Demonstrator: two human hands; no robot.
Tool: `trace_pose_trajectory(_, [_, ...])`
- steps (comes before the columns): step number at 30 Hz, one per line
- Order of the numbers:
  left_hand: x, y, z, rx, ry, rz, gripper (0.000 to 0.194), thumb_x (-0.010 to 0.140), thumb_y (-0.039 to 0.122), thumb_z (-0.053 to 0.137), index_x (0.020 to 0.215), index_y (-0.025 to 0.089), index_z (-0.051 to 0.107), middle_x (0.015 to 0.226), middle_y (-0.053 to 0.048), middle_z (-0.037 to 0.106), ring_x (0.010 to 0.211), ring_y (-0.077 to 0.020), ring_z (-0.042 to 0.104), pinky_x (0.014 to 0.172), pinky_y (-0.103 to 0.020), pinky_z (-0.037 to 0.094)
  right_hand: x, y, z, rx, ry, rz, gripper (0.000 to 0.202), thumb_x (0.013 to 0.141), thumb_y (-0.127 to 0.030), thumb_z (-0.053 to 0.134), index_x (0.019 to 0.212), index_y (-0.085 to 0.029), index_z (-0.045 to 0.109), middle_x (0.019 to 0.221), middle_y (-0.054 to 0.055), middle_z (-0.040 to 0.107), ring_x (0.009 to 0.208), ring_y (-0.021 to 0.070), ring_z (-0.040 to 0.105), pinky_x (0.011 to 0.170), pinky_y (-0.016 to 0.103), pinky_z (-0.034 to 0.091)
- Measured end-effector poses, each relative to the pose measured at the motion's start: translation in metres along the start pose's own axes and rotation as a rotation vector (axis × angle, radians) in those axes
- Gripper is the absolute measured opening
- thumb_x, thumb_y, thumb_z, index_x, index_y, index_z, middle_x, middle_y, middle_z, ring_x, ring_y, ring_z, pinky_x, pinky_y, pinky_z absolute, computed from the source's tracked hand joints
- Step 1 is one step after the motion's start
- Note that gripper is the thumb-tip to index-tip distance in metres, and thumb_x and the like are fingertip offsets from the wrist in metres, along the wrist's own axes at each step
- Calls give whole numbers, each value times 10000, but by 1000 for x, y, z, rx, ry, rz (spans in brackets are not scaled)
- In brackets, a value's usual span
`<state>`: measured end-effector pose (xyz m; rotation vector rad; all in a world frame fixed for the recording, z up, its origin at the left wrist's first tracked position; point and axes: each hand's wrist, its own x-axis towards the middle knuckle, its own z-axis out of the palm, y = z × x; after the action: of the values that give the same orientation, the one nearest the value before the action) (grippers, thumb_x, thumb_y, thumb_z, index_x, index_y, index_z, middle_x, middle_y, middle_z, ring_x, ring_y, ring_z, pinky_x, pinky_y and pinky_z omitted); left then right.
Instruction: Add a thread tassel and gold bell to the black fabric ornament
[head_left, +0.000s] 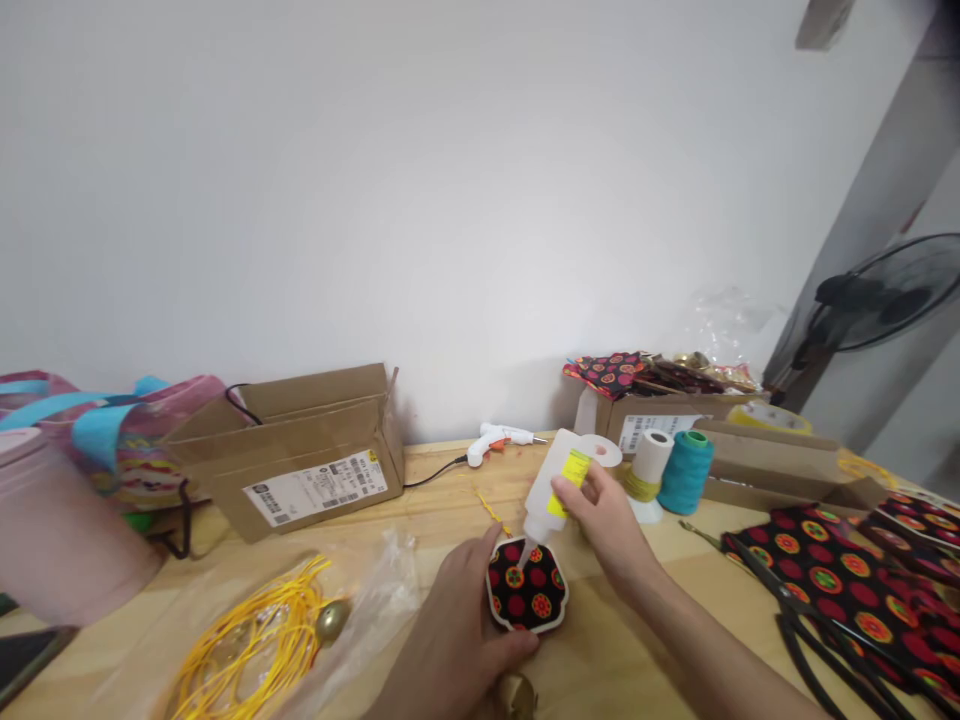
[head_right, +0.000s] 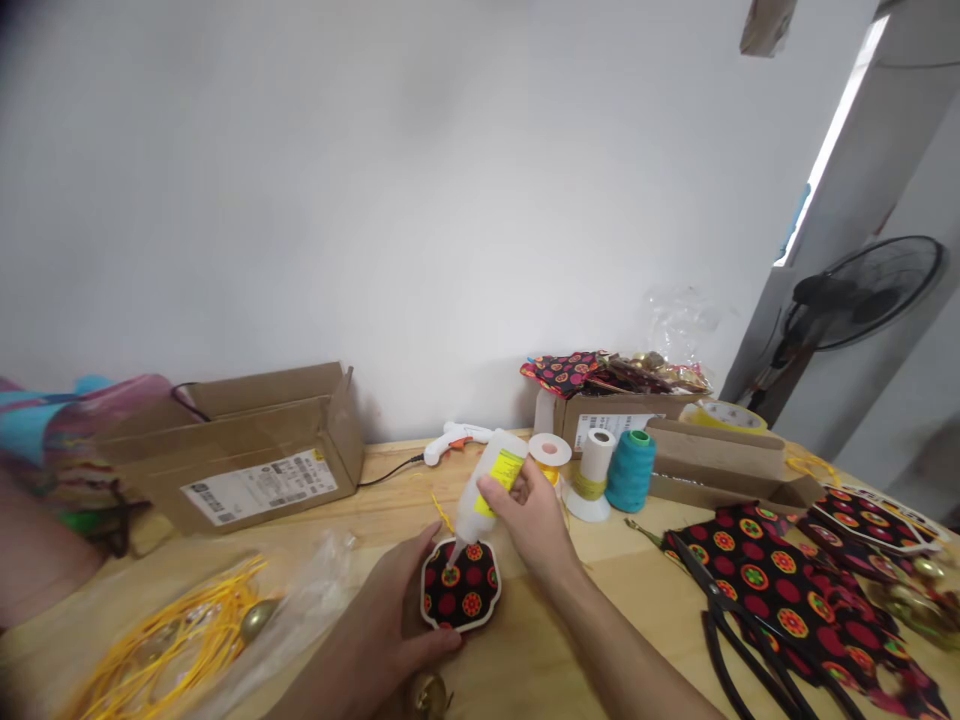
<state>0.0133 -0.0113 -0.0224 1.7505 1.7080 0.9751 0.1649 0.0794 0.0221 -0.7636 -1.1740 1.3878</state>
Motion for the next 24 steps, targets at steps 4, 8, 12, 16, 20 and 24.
trace_pose_trajectory(4, [0,1,-1,-1,-49,-8,818,552,299,717,1276,221,344,1298,-95,406,1193,-291,317,996,-404,220,-1,-3,-1,-119,-3,-47,358,564,-261,720,877,-177,569,799,5,660,744,185,597,647,277,470])
trace_pose_trajectory(8, [-1,2,-1,-9,-76,32,814,548,232,714,1271,241,341,1311,-74,390,1205,-286,298,1006,-408,209,0,1,-5,-378,-11,-202,329,606,-280,692,897,-184,571,846,23,644,778,203,581,692,310,454])
trace_pose_trajectory(12, [-2,0,0,-5,-106,77,801,573,203,694,1279,252,317,1329,-56,370,1224,-269,266,1019,-416,191,1,6,-8,-449,-14,-240,301,653,-327,652,897,-177,562,849,48,642,760,217,583,658,323,463])
trace_pose_trajectory(16, [-3,3,-1,0,-99,83,746,587,197,686,1256,242,357,1297,-47,410,1200,-244,304,1019,-384,211,3,8,-10,-386,15,-209,283,625,-323,682,841,-179,572,793,35,645,719,202,579,626,299,465])
trace_pose_trajectory(20, [-3,10,-4,0,-110,53,747,576,202,691,1252,212,376,1290,-64,421,1196,-259,303,1017,-393,210,6,10,-11,-168,43,-79,301,613,-316,704,848,-177,577,799,25,658,725,182,592,627,264,470])
trace_pose_trajectory(24, [-1,14,-6,-23,-119,33,753,557,212,707,1242,196,394,1285,-86,420,1191,-272,308,1010,-406,218,5,10,-9,-35,9,30,312,706,-411,602,861,-142,591,774,53,664,675,193,609,573,279,486])
